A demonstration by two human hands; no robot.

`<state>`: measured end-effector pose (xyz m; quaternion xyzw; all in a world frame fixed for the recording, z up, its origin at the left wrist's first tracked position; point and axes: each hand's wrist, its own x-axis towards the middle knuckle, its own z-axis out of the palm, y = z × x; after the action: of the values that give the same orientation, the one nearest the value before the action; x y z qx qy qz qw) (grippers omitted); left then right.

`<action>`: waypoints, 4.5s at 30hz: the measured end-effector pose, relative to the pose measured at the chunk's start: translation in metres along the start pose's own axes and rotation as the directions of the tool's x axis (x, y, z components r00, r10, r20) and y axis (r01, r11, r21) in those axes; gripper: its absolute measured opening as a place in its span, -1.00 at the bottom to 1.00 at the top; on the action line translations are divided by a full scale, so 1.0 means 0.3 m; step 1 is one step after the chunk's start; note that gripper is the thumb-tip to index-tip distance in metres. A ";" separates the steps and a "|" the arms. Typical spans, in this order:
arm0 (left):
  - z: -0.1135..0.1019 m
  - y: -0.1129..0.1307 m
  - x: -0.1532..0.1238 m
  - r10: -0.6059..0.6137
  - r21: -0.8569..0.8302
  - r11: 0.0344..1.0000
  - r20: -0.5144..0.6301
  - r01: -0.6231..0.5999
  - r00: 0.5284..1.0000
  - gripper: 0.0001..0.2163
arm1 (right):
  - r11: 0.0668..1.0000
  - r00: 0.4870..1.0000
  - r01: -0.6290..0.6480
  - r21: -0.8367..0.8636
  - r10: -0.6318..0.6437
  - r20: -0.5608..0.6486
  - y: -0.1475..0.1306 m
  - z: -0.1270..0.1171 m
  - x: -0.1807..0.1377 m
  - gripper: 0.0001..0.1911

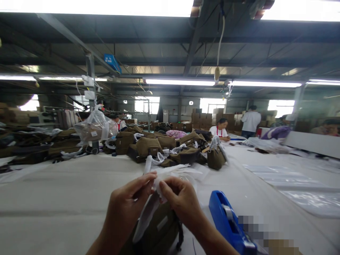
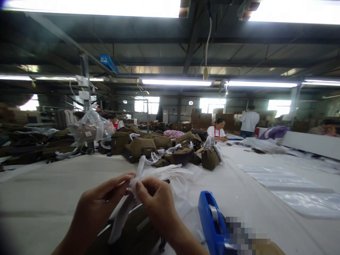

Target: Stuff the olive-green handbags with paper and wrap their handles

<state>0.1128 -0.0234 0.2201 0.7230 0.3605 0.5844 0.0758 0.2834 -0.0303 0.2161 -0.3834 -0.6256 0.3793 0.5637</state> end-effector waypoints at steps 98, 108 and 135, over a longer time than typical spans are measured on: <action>0.301 -0.098 -0.419 -0.570 -0.181 0.631 0.551 0.754 0.610 -0.38 | 0.811 0.929 -0.156 -0.564 -0.073 -0.362 0.396 -0.290 -0.548 -0.84; 0.296 -0.147 -0.426 -0.526 -0.266 0.603 0.576 0.752 0.625 -0.46 | 0.463 0.959 -0.281 -0.841 0.112 -0.259 0.666 -0.353 -0.389 -0.58; 0.268 -0.165 -0.401 -0.483 -0.317 0.572 0.616 0.757 0.623 -0.51 | 0.511 0.993 0.016 -0.860 -0.107 -0.045 0.655 -0.334 -0.405 -0.80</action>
<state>0.1568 -0.0355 0.0742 0.6040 0.3843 0.4026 0.5705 0.4021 -0.0539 -0.0048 -0.6060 -0.7178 -0.0173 0.3424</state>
